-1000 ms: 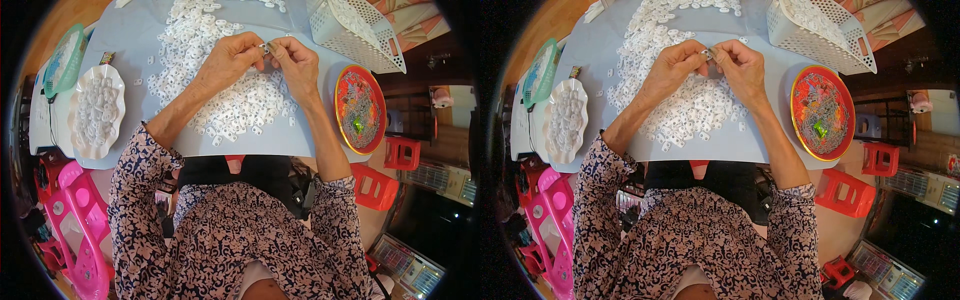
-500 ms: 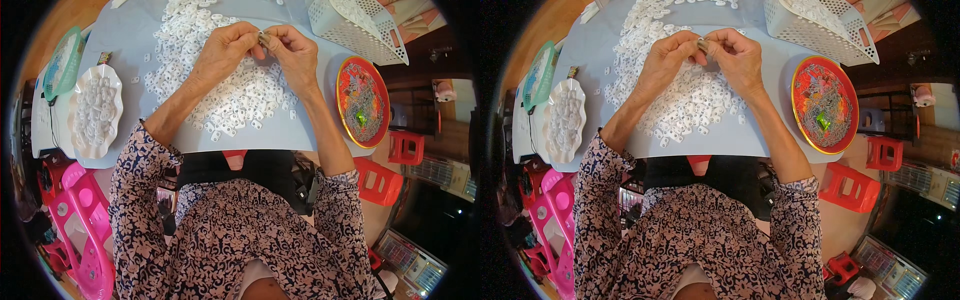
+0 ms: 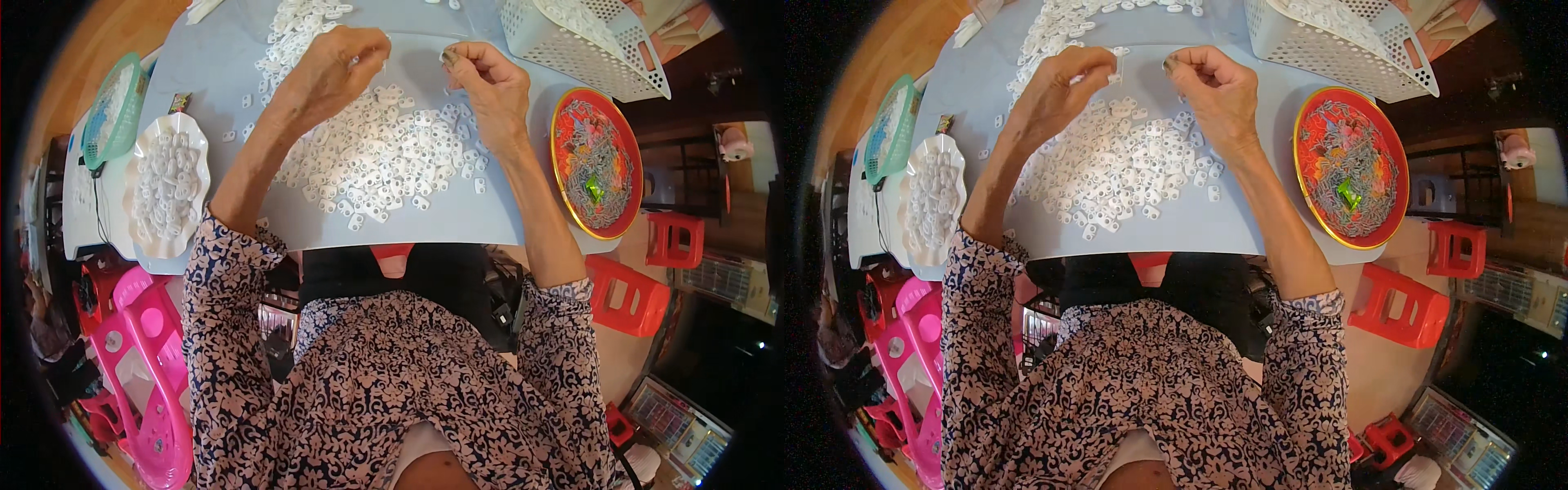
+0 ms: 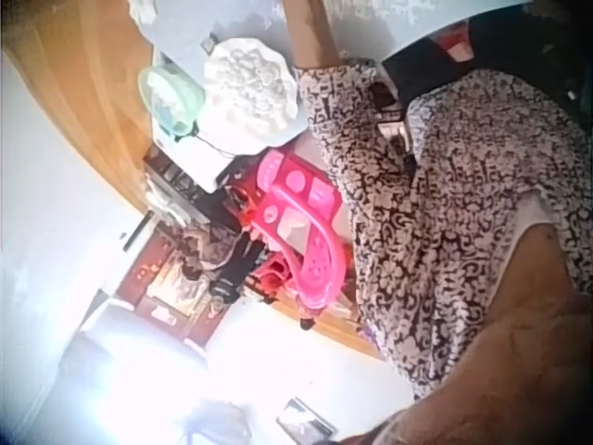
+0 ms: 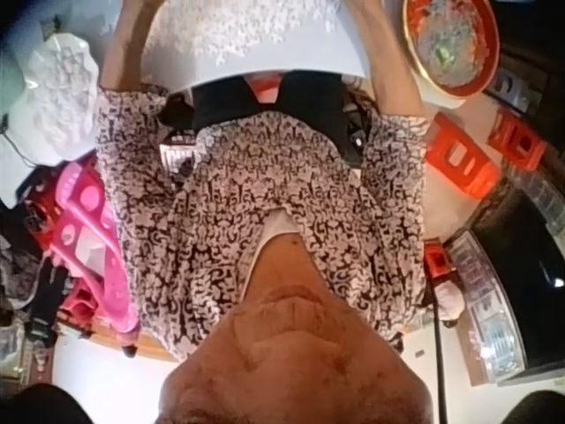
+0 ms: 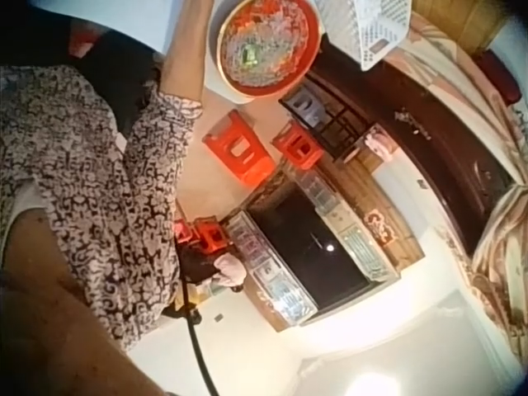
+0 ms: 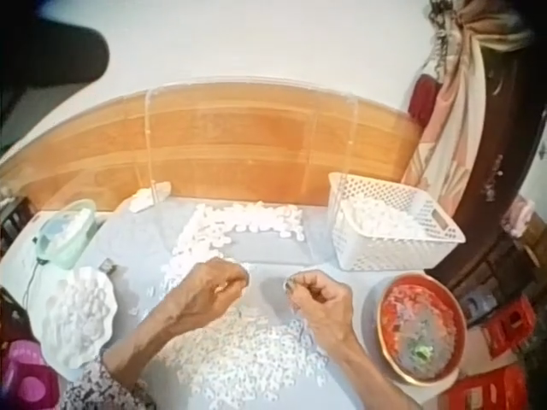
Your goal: Sorting and inspecting small white plastic components on a workspace table.
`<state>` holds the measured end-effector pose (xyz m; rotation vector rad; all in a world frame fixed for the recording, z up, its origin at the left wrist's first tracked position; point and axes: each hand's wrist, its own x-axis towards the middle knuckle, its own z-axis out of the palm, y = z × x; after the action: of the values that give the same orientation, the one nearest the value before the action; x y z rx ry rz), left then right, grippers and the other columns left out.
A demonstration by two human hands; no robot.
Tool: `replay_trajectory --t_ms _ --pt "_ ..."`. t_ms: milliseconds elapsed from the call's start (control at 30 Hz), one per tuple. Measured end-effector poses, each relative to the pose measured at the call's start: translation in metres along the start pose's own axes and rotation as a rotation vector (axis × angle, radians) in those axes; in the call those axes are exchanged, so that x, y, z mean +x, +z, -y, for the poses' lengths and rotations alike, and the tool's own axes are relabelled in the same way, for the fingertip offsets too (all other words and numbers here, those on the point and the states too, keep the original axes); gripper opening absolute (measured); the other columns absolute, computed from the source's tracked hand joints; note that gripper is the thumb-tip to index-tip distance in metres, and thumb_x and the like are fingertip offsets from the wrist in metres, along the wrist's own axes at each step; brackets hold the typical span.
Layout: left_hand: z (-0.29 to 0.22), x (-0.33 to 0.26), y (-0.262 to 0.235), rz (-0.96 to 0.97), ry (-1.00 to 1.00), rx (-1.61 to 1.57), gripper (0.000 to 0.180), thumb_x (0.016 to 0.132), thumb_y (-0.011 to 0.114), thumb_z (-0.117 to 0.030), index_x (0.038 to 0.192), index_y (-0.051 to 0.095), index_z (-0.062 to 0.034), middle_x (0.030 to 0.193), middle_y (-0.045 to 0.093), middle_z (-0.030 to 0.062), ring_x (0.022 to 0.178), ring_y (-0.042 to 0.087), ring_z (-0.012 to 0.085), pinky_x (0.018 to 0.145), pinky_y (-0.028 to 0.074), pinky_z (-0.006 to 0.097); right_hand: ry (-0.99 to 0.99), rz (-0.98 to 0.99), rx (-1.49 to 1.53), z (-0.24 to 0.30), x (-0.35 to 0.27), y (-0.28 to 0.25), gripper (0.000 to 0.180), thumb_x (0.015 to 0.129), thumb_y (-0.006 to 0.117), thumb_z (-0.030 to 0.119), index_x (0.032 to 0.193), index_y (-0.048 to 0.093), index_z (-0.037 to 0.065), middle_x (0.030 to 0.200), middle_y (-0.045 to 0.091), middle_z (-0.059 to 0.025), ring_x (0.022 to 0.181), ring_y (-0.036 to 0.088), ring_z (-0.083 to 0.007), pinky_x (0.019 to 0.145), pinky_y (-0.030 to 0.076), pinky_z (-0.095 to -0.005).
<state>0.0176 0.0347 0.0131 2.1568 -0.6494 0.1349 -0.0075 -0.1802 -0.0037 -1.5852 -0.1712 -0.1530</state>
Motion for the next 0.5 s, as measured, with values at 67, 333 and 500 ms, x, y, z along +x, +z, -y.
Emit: replay_trajectory --t_ms 67,333,500 --pt "-0.001 0.001 0.003 0.026 0.339 0.21 0.008 0.079 0.059 -0.007 0.085 0.058 -0.0017 0.064 0.055 0.0142 0.06 0.053 0.0267 0.061 0.045 0.035 0.021 -0.001 -0.011 -0.001 -0.002 -0.001 0.014 0.085 0.065 0.01 0.094 0.065 -0.002 0.08 0.062 -0.002 0.066 0.053 -0.0066 0.063 0.045 -0.0213" --pt "-0.008 -0.017 0.018 0.137 0.263 0.36 0.007 0.076 0.061 -0.006 0.08 0.059 -0.0005 0.087 0.056 0.0157 0.091 0.052 0.0325 0.079 0.045 0.041 -0.027 0.003 0.019 -0.005 -0.002 0.004 0.012 0.082 0.068 0.01 0.088 0.067 -0.001 0.072 0.061 0.0025 0.064 0.051 -0.0027 0.058 0.042 -0.0179" --pt "-0.006 -0.011 0.017 0.118 0.121 0.155 0.016 0.087 0.057 -0.011 0.098 0.06 0.0002 0.086 0.057 0.0109 0.083 0.054 0.0222 0.076 0.044 0.032 -0.039 0.023 -0.009 -0.003 -0.003 0.003 0.011 0.083 0.067 0.009 0.088 0.067 -0.001 0.073 0.063 0.001 0.066 0.053 -0.0038 0.059 0.044 -0.0184"
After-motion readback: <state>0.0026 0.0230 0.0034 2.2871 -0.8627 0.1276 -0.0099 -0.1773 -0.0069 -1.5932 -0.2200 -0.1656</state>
